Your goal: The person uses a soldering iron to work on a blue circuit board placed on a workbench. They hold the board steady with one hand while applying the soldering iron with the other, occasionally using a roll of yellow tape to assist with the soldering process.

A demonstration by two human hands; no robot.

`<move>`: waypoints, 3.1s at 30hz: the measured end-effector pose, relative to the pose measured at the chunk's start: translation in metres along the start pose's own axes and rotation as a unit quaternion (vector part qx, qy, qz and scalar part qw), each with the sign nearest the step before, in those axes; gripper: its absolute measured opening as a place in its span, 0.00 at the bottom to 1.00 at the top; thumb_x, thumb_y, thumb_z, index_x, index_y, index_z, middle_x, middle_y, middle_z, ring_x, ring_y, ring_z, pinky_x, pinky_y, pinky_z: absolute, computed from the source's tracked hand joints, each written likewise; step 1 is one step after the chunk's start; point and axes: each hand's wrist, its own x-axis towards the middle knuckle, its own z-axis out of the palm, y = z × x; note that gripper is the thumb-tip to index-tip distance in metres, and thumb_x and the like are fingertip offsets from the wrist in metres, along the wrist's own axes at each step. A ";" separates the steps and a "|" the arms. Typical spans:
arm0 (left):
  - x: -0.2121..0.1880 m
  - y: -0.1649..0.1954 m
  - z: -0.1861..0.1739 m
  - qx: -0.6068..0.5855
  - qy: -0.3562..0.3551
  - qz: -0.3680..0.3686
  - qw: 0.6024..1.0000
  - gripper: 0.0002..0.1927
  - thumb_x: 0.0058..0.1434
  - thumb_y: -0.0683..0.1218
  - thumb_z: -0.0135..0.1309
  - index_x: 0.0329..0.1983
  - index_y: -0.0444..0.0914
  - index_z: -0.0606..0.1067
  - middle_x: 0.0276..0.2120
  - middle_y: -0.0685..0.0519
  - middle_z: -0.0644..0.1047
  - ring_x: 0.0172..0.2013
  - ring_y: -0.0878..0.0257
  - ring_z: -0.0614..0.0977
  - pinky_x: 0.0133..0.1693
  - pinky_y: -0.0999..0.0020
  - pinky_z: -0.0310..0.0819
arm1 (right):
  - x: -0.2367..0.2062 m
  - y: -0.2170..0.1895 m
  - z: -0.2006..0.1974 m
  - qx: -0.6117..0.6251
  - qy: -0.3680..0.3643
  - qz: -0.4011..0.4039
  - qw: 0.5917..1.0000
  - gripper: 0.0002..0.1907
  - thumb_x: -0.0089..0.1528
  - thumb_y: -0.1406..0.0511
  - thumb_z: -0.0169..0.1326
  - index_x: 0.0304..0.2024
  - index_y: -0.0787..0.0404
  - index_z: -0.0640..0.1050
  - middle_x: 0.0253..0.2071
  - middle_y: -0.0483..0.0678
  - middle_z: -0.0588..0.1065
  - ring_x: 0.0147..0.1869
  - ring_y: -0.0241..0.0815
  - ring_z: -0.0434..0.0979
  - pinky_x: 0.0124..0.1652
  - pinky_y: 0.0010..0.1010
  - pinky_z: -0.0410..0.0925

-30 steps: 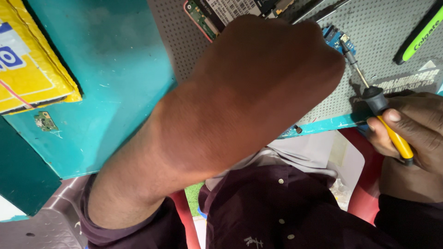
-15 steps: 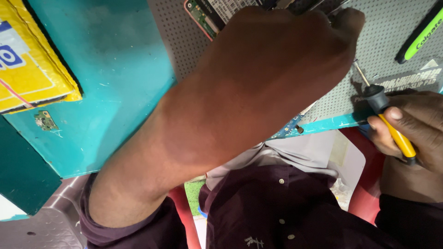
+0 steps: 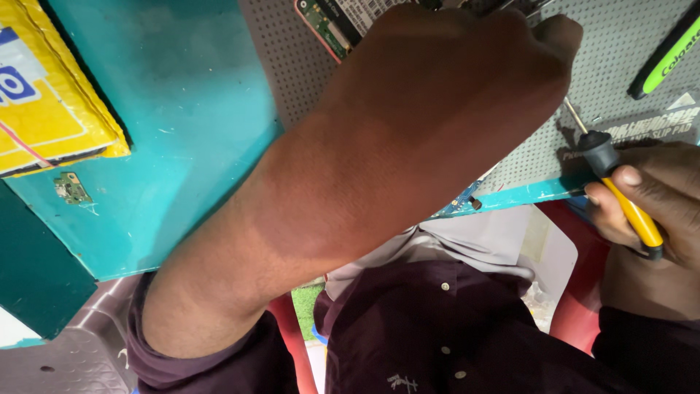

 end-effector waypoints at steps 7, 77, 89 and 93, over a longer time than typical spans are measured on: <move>0.001 0.000 0.003 0.013 0.009 0.003 1.000 0.05 0.54 0.37 0.60 0.31 0.34 0.75 0.22 0.50 0.78 0.27 0.60 0.84 0.25 0.67 0.73 | -0.002 0.005 -0.003 0.012 0.013 0.002 1.000 0.31 0.76 0.50 0.33 0.30 0.68 0.67 0.10 0.49 0.59 0.11 0.38 0.53 0.13 0.31 0.51; -0.001 -0.002 -0.005 -0.022 0.005 0.006 1.000 0.06 0.54 0.37 0.59 0.31 0.33 0.73 0.19 0.49 0.75 0.25 0.57 0.83 0.24 0.64 0.72 | -0.003 0.041 -0.032 0.183 0.102 -0.015 0.978 0.23 0.70 0.56 0.48 0.57 0.69 0.67 0.22 0.60 0.71 0.14 0.35 0.60 0.15 0.26 0.54; -0.001 -0.001 -0.001 -0.001 0.000 0.003 1.000 0.06 0.55 0.37 0.59 0.30 0.34 0.72 0.18 0.50 0.74 0.23 0.59 0.82 0.23 0.66 0.71 | -0.004 0.056 -0.042 0.224 0.094 0.028 0.970 0.22 0.73 0.55 0.48 0.63 0.63 0.67 0.33 0.55 0.73 0.24 0.36 0.67 0.23 0.28 0.61; -0.001 -0.001 0.000 -0.003 0.005 0.004 1.000 0.06 0.55 0.37 0.59 0.31 0.34 0.73 0.17 0.50 0.74 0.21 0.61 0.81 0.22 0.67 0.70 | -0.005 0.055 -0.041 0.197 0.133 0.032 0.971 0.22 0.72 0.55 0.48 0.62 0.63 0.68 0.32 0.54 0.72 0.24 0.34 0.65 0.22 0.27 0.59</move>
